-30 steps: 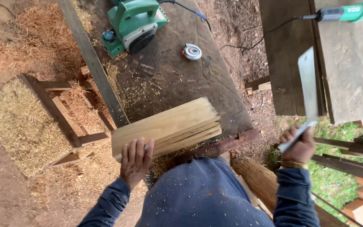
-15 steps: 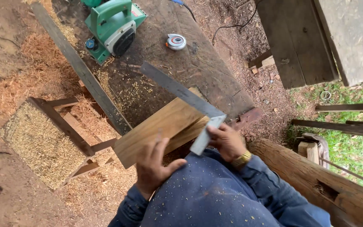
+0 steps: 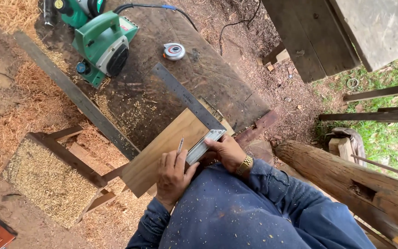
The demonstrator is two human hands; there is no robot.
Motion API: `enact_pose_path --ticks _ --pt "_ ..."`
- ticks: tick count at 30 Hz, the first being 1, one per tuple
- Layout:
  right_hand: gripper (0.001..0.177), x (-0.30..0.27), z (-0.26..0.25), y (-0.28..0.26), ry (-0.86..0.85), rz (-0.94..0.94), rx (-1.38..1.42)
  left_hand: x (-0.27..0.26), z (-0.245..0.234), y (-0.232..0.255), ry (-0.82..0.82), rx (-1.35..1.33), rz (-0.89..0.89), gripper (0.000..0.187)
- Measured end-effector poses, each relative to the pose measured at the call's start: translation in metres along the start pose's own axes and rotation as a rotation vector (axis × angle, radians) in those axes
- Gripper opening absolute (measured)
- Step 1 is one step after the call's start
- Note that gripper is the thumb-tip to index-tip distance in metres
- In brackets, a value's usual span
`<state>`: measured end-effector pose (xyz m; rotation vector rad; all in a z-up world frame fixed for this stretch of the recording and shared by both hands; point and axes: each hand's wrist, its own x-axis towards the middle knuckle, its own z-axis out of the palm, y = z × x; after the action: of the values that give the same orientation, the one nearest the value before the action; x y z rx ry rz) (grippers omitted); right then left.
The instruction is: Measuring and marking pieces of wood with a square and pencil for furniture construction.
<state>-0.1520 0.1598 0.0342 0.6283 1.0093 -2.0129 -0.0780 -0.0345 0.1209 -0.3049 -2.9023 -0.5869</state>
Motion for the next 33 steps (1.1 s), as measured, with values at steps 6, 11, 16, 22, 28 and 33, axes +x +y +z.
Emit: enact_pose_path --ticks 6,11,16,22,28,33 --pt "0.041 -0.028 -0.018 -0.013 -0.026 0.005 -0.430 0.002 0.007 0.000 0.042 -0.026 -0.013 0.047" --pt "0.055 -0.071 0.006 -0.047 -0.267 -0.666 -1.642 0.005 0.005 0.004 0.052 -0.066 -0.070 0.043" --pt "0.113 -0.020 0.058 -0.062 -0.524 -1.020 -1.938 0.005 0.009 0.002 0.063 -0.065 -0.056 0.042" --pt "0.123 -0.002 0.072 -0.077 -0.585 -0.878 -1.815 0.003 0.012 -0.005 0.017 -0.076 -0.081 0.043" --pt "0.123 0.007 0.066 -0.074 -0.526 -0.889 -1.835 -0.011 0.027 -0.017 0.034 -0.058 -0.029 0.046" --pt "0.125 0.005 0.075 -0.082 -0.541 -0.838 -1.932 -0.018 0.031 -0.024 0.005 -0.027 -0.015 0.047"
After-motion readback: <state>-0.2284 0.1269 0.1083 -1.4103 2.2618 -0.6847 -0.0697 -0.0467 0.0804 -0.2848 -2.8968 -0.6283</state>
